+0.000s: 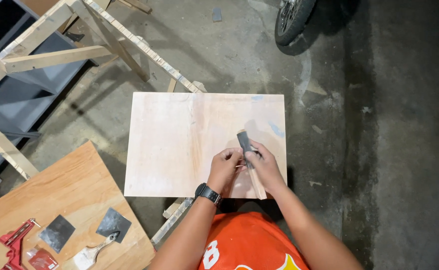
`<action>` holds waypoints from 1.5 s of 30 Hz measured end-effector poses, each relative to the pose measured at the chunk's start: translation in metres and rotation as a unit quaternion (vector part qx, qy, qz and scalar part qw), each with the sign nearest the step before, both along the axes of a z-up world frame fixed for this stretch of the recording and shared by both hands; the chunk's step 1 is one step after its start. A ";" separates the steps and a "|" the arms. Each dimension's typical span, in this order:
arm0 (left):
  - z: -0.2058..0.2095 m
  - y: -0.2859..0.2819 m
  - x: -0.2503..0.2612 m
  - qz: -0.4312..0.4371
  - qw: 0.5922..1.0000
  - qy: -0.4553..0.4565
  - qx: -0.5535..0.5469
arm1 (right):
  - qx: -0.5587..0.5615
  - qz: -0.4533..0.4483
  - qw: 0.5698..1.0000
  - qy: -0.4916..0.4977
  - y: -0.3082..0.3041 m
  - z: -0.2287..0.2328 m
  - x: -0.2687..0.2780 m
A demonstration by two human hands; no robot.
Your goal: The person is scraping a small wooden block with a putty knife and then sanding it and a larger plywood board with sandpaper.
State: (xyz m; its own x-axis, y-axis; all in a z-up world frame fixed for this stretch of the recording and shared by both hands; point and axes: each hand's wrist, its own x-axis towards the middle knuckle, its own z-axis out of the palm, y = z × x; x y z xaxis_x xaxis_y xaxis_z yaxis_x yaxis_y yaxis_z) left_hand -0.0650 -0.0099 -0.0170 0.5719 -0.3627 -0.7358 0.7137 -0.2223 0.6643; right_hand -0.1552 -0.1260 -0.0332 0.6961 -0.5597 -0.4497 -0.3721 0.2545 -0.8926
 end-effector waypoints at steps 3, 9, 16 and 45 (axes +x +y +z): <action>0.005 0.000 0.001 -0.049 0.997 -0.048 0.021 | 0.151 -0.047 0.987 -0.029 -0.002 -0.005 -0.007; -0.002 -0.003 0.006 -0.081 0.988 -0.116 0.064 | 0.222 -0.075 0.971 -0.054 -0.008 -0.016 -0.004; -0.008 -0.006 0.003 -0.055 0.988 -0.132 0.056 | 0.231 -0.085 0.967 -0.064 -0.009 -0.030 -0.004; -0.016 0.002 0.029 -0.120 0.989 -0.084 0.036 | 0.045 0.068 0.996 0.038 -0.009 0.002 0.007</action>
